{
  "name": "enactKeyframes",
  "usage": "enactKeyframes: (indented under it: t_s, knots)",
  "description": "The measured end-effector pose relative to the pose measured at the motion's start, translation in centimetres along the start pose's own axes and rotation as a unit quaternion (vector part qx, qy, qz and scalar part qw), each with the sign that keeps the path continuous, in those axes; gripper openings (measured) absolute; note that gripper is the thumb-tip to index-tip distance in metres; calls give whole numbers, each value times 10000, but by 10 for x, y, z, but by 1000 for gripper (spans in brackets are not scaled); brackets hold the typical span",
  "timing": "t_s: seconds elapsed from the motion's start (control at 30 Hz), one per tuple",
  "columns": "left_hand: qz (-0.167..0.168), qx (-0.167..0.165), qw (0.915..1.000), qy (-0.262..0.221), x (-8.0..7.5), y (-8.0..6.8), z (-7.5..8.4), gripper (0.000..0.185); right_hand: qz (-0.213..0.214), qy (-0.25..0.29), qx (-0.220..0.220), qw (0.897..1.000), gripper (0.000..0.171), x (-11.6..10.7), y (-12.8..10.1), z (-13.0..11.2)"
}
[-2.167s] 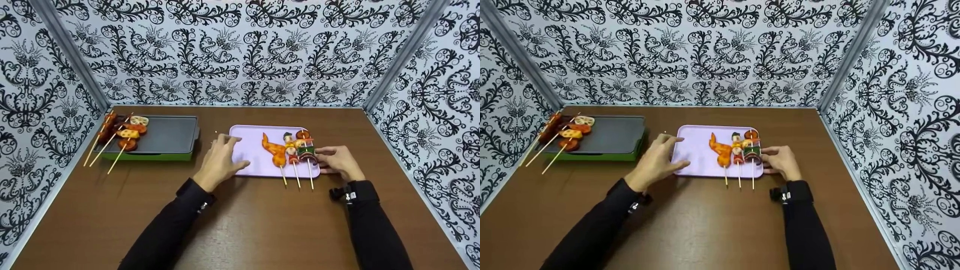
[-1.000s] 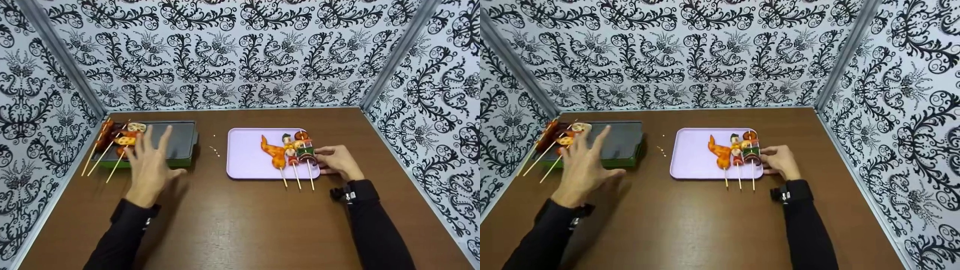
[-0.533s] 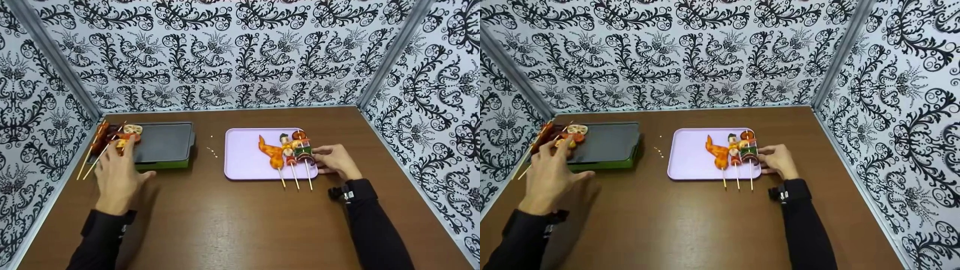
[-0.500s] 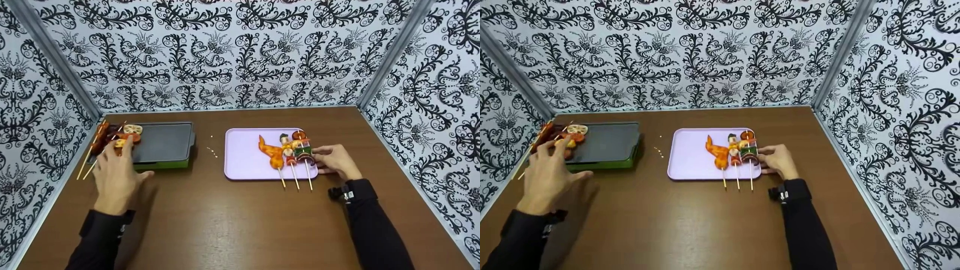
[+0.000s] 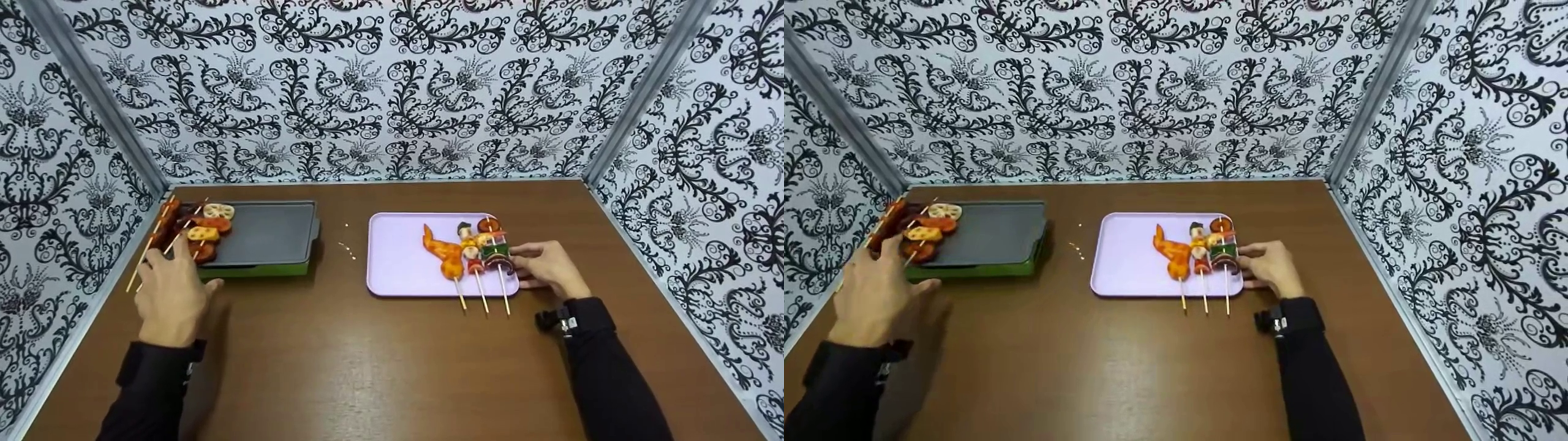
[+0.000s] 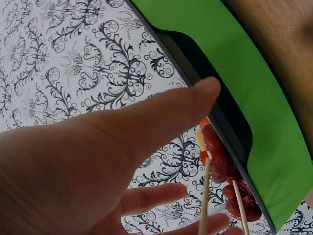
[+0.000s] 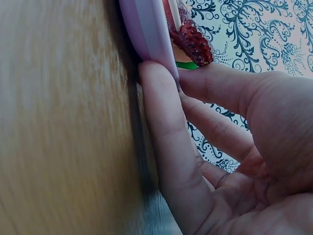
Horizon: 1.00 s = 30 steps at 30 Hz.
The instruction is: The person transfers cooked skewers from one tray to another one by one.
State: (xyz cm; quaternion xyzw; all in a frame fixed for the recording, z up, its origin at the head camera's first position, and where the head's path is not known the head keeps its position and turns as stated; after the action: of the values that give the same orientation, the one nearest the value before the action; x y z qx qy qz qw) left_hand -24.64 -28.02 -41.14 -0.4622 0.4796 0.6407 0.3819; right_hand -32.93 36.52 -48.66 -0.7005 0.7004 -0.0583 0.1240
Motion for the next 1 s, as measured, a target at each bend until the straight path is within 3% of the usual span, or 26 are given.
enactKeyframes:
  t_s: [0.17, 0.5, 0.8, 1.0]
  knots:
    - [-22, -119, 9998, 179, 1, 1, -6, 75, -31, 56, -32, 10000, 44, 1, -1, 0]
    - [-501, 10, 9987, 30, 0, 6, -18, 37, 53, 50, 15, 10000, 43, -1, 1, 1]
    - [-739, 1, 9972, -80, -1, 6, -19, 28, 26, 65, 2, 10000, 43, -1, 2, 2]
    - [-609, 22, 9980, -161, -6, 8, -21, 29, 1, 77, -28, 10000, 43, -1, 2, 1]
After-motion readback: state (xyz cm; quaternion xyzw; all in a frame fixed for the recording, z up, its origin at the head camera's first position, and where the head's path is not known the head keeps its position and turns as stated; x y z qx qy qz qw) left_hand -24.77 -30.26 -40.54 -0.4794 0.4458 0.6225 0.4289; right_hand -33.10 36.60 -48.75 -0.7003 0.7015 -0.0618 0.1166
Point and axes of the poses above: each hand's wrist, its own y-axis towards the middle knuckle, its own x-axis out of the palm, z = x × y, the point moved 2 cm from there along y, towards the middle knuckle, and after that the axes turned 15 degrees about y, right-handed, at the moved point
